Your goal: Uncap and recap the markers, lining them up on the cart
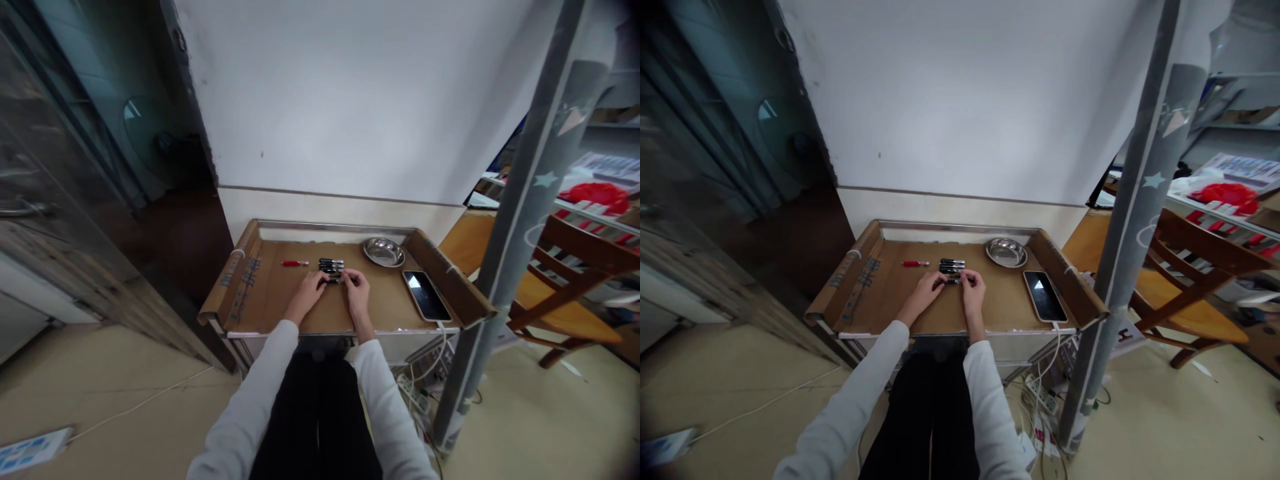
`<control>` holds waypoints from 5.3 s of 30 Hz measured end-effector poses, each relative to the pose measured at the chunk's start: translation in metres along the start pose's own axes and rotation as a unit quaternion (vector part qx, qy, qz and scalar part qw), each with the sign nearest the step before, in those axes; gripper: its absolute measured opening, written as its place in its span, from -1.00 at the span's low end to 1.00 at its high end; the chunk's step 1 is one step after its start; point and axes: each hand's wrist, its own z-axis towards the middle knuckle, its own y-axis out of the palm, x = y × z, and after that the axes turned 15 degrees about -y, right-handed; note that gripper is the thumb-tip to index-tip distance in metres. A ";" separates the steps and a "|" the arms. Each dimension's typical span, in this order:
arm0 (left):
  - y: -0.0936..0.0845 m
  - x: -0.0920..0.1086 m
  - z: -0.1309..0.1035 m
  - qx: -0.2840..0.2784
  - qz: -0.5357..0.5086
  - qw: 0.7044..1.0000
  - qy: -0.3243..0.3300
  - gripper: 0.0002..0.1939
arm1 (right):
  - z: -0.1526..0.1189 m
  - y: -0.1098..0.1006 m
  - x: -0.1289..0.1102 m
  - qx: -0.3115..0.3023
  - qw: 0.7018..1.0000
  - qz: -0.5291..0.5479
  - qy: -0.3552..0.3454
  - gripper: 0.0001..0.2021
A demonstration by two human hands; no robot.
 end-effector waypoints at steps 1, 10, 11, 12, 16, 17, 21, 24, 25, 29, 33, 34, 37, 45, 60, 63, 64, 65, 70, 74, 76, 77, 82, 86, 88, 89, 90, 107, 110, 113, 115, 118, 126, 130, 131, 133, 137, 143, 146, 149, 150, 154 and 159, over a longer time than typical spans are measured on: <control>0.000 0.000 0.001 0.002 0.010 1.000 -0.002 -0.82 | 0.000 0.000 0.000 -0.013 1.000 -0.008 -0.002 -0.77; 0.007 -0.006 0.003 0.043 0.050 0.998 -0.006 -0.85 | -0.006 0.006 -0.004 -0.148 0.984 -0.090 -0.037 -0.86; 0.006 -0.005 0.002 0.045 0.053 0.998 -0.003 -0.84 | -0.007 0.007 -0.004 -0.168 0.979 -0.100 -0.048 -0.86; 0.006 -0.004 0.002 0.048 0.057 0.997 -0.001 -0.83 | -0.007 0.008 -0.004 -0.186 0.975 -0.109 -0.059 -0.86; 0.003 0.001 0.000 0.063 0.065 0.996 0.002 -0.80 | -0.009 0.008 -0.002 -0.214 0.964 -0.130 -0.089 -0.81; 0.002 0.003 0.000 0.059 0.066 0.996 0.007 -0.80 | -0.009 0.008 -0.001 -0.215 0.963 -0.132 -0.091 -0.80; 0.003 0.004 -0.001 0.023 0.066 0.997 0.021 -0.83 | -0.009 0.008 0.000 -0.207 0.966 -0.126 -0.089 -0.77; 0.003 0.003 0.000 0.015 0.076 0.997 0.012 -0.88 | -0.009 0.007 -0.003 -0.201 0.966 -0.135 -0.096 -0.77; 0.004 0.003 0.000 0.014 0.081 0.997 0.009 -0.90 | -0.009 0.006 -0.004 -0.198 0.963 -0.153 -0.102 -0.77; 0.004 0.003 0.001 0.023 0.104 0.994 -0.003 -0.93 | -0.010 0.003 -0.009 -0.179 0.937 -0.272 -0.128 -0.78; 0.004 0.007 0.001 0.053 0.141 0.989 -0.010 -0.92 | -0.011 0.003 -0.008 -0.184 0.926 -0.301 -0.132 -0.75; 0.004 0.008 0.001 0.060 0.149 0.987 -0.013 -0.92 | -0.011 0.003 -0.006 -0.186 0.926 -0.300 -0.132 -0.74; 0.004 0.010 0.002 0.072 0.163 0.984 -0.026 -0.94 | -0.009 0.006 -0.003 -0.188 0.925 -0.302 -0.135 -0.72; 0.003 0.014 0.006 0.150 0.192 0.966 -0.082 -0.85 | -0.008 0.008 -0.002 -0.177 0.911 -0.339 -0.151 -0.67; -0.021 -0.018 0.015 0.216 0.222 0.921 -0.238 -0.71 | -0.008 0.001 -0.004 -0.111 0.949 -0.280 -0.090 -0.79; -0.028 -0.021 0.010 0.210 0.188 0.932 -0.230 -0.78 | -0.005 -0.002 -0.004 -0.073 0.975 -0.204 -0.050 -0.81; -0.029 -0.019 0.006 0.202 0.158 0.941 -0.219 -0.78 | -0.004 -0.003 -0.005 -0.060 0.983 -0.172 -0.034 -0.81; -0.029 -0.016 0.002 0.187 0.119 0.955 -0.197 -0.78 | -0.003 -0.004 -0.006 -0.049 0.989 -0.138 -0.014 -0.79; -0.018 0.013 -0.016 0.055 -0.047 0.997 -0.028 -0.79 | -0.003 -0.007 -0.020 -0.073 0.989 0.070 0.112 -0.71; -0.004 0.040 -0.012 0.047 -0.109 0.993 -0.004 -0.68 | -0.005 -0.006 -0.029 -0.087 0.955 0.202 0.198 -0.79; 0.001 0.050 -0.010 0.085 -0.155 0.984 -0.026 -0.58 | -0.004 -0.004 -0.029 -0.078 0.939 0.238 0.236 -0.83; 0.002 0.053 -0.010 0.095 -0.165 0.981 -0.029 -0.58 | -0.003 -0.002 -0.028 -0.074 0.933 0.251 0.249 -0.85; -0.003 0.056 -0.014 0.073 -0.154 0.985 -0.008 -0.71 | 0.001 0.003 -0.026 -0.074 0.911 0.291 0.282 -0.92; -0.013 0.042 -0.009 0.122 -0.253 0.955 -0.092 -0.78 | 0.004 -0.003 -0.030 -0.124 0.891 0.305 0.314 -0.88; -0.021 0.028 -0.006 0.133 -0.311 0.933 -0.123 -0.77 | 0.006 -0.011 -0.031 -0.141 0.885 0.304 0.323 -0.85; -0.025 0.021 -0.006 0.122 -0.329 0.927 -0.134 -0.75 | 0.007 -0.015 -0.031 -0.148 0.885 0.300 0.323 -0.84; -0.028 0.012 -0.007 0.110 -0.337 0.923 -0.149 -0.73 | 0.008 -0.020 -0.030 -0.154 0.887 0.295 0.320 -0.83; 0.005 0.001 0.002 -0.008 0.041 0.999 0.022 -0.88 | 0.006 -0.019 -0.022 -0.292 0.955 -0.017 -0.044 -0.76; 0.004 -0.004 0.004 0.015 0.042 0.999 0.021 -0.82 | 0.007 -0.018 -0.021 -0.356 0.917 -0.116 -0.140 -0.67; 0.000 -0.003 0.001 0.027 0.027 0.999 0.034 -0.83 | 0.010 -0.028 -0.018 -0.348 0.890 -0.224 -0.193 -0.67; -0.002 0.001 -0.002 0.001 0.025 0.998 0.053 -0.85 | 0.010 -0.036 -0.015 -0.326 0.879 -0.288 -0.195 -0.74; -0.003 0.009 -0.004 -0.031 0.040 0.996 0.080 -0.82 | 0.009 -0.045 -0.011 -0.315 0.865 -0.345 -0.183 -0.82; 0.001 0.006 0.002 -0.010 0.057 0.998 0.034 -0.90 | 0.009 -0.038 -0.005 -0.317 0.851 -0.369 -0.195 -0.84; 0.004 -0.001 0.004 0.020 0.052 0.998 0.007 -0.83 | 0.009 -0.039 0.002 -0.287 0.853 -0.389 -0.196 -0.71; 0.004 -0.002 0.004 0.035 0.061 0.998 -0.003 -0.80 | 0.009 -0.039 0.004 -0.268 0.854 -0.403 -0.191 -0.66; 0.002 -0.001 0.004 0.084 0.099 0.990 -0.050 -0.78 | 0.008 -0.039 0.006 -0.234 0.849 -0.440 -0.176 -0.62; -0.002 0.004 0.001 0.203 0.201 0.932 -0.224 -0.75 | 0.005 -0.037 0.005 -0.249 0.818 -0.496 -0.150 -0.70; -0.001 0.007 -0.004 0.196 0.270 0.915 -0.229 -0.70 | 0.004 -0.036 0.000 -0.264 0.800 -0.516 -0.155 -0.73; -0.001 0.008 -0.004 0.187 0.271 0.915 -0.235 -0.70 | 0.004 -0.037 0.002 -0.265 0.797 -0.517 -0.163 -0.73; -0.001 0.009 -0.003 0.188 0.273 0.913 -0.237 -0.71 | 0.004 -0.038 0.004 -0.263 0.796 -0.519 -0.166 -0.74; -0.001 0.009 -0.003 0.189 0.274 0.913 -0.236 -0.72 | 0.004 -0.038 0.005 -0.262 0.795 -0.521 -0.167 -0.74; 0.001 0.006 -0.002 0.204 0.266 0.914 -0.228 -0.76 | 0.004 -0.038 0.004 -0.261 0.794 -0.522 -0.171 -0.74; -0.002 0.006 0.001 0.216 0.178 0.945 -0.169 -0.78 | 0.001 -0.033 -0.010 -0.248 0.799 -0.518 -0.178 -0.73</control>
